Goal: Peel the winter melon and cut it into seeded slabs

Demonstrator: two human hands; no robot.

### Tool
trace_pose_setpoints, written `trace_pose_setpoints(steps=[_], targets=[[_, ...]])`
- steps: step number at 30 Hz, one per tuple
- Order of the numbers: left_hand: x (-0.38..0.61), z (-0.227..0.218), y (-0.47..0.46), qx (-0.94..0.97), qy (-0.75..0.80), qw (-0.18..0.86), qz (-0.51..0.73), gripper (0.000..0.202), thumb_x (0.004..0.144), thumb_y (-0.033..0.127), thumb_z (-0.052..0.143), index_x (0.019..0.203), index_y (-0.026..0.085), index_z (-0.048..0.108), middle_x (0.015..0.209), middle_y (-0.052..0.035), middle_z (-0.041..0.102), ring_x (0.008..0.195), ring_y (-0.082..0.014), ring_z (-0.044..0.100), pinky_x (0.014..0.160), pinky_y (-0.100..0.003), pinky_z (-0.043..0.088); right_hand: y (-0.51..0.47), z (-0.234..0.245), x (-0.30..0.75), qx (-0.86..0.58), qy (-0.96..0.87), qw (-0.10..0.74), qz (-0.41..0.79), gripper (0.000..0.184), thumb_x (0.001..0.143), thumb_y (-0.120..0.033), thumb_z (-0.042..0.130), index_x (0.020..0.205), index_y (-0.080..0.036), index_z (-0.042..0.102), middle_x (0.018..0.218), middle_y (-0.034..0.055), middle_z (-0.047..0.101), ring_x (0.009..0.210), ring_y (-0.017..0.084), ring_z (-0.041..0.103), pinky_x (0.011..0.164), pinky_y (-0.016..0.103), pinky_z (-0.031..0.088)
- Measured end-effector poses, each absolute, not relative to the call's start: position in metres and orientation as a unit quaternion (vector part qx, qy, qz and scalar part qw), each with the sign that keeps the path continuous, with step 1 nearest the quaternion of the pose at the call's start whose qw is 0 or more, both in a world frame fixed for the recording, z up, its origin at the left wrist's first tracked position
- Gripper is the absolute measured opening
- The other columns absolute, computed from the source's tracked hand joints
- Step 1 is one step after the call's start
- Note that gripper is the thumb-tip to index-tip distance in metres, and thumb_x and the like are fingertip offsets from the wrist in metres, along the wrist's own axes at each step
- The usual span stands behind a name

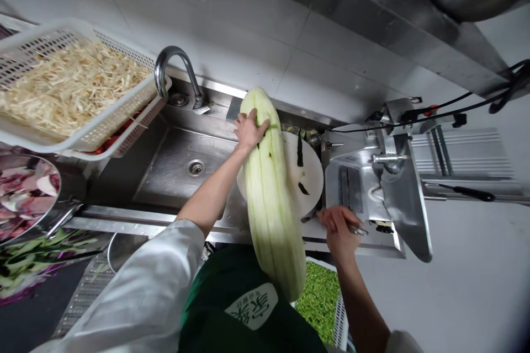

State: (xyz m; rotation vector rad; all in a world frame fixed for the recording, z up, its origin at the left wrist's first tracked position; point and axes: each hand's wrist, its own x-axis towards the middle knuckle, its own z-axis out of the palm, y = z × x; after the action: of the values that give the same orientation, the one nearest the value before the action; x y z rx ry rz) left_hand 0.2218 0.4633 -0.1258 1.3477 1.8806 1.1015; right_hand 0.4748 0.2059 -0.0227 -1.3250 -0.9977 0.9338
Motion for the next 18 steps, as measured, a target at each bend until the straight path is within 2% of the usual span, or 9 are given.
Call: trace_pose_setpoints(steps=[3,5,7,10,13,15,18], targets=[[0.237,-0.105,0.472,0.534,0.712,0.245,0.384,0.049,0.086,0.036,0.084,0.130,0.019,0.070,0.147,-0.0218,0.049,0.140,-0.0497,0.040,0.113,-0.071,0.039,0.244,-0.026,0.462,-0.536,-0.473,0.578,0.393,0.054,0.091,-0.048,0.079,0.058,-0.024,0.044,0.052,-0.0061,0.035,0.047,0.012,0.034,0.051,0.033,0.033],[0.242,-0.098,0.475,0.551,0.706,0.222,0.385,0.025,0.091,0.022,0.075,0.116,0.018,0.073,0.137,-0.0194,0.058,0.133,-0.0444,0.048,0.111,-0.064,0.044,0.263,-0.029,0.458,-0.519,-0.488,0.583,0.390,0.053,0.092,-0.049,0.079,0.058,-0.024,0.046,0.052,-0.0063,0.034,0.047,0.012,0.035,0.051,0.032,0.035],[0.236,-0.102,0.472,0.544,0.698,0.210,0.416,0.014,0.094,0.014,0.065,0.104,0.017,0.074,0.120,-0.0165,0.066,0.121,-0.0365,0.058,0.107,-0.053,0.048,0.286,-0.030,0.454,-0.506,-0.493,0.591,0.389,0.054,0.090,-0.053,0.080,0.059,-0.024,0.046,0.052,-0.0067,0.034,0.047,0.011,0.036,0.050,0.031,0.036],[0.202,-0.126,0.445,0.463,0.692,0.199,0.516,0.012,0.097,0.014,0.058,0.098,0.016,0.070,0.102,-0.0110,0.070,0.100,-0.0259,0.066,0.096,-0.038,0.053,0.335,-0.028,0.442,-0.478,-0.484,0.618,0.395,0.060,0.088,-0.061,0.079,0.061,-0.025,0.039,0.052,-0.0088,0.029,0.046,0.009,0.030,0.049,0.028,0.037],[0.145,-0.166,0.389,0.300,0.735,0.131,0.593,0.008,0.097,0.023,0.058,0.094,0.017,0.063,0.093,-0.0061,0.068,0.090,-0.0212,0.066,0.085,-0.032,0.054,0.403,-0.028,0.412,-0.439,-0.496,0.648,0.376,0.063,0.092,-0.069,0.070,0.066,-0.026,0.033,0.055,-0.0100,0.025,0.046,0.008,0.026,0.048,0.025,0.037],[0.109,-0.194,0.343,0.177,0.767,0.080,0.612,0.006,0.093,0.022,0.060,0.089,0.019,0.056,0.087,-0.0024,0.063,0.085,-0.0185,0.065,0.083,-0.030,0.054,0.450,-0.032,0.384,-0.427,-0.526,0.641,0.360,0.058,0.098,-0.072,0.060,0.069,-0.026,0.039,0.058,-0.0077,0.032,0.050,0.009,0.036,0.051,0.024,0.040],[0.078,-0.227,0.278,0.066,0.751,0.099,0.649,0.010,0.093,0.023,0.056,0.098,0.022,0.047,0.075,0.0046,0.055,0.070,-0.0145,0.064,0.075,-0.028,0.057,0.502,-0.043,0.339,-0.418,-0.566,0.596,0.386,0.051,0.100,-0.070,0.057,0.076,-0.025,0.051,0.065,-0.0041,0.044,0.062,0.011,0.053,0.057,0.023,0.046]])
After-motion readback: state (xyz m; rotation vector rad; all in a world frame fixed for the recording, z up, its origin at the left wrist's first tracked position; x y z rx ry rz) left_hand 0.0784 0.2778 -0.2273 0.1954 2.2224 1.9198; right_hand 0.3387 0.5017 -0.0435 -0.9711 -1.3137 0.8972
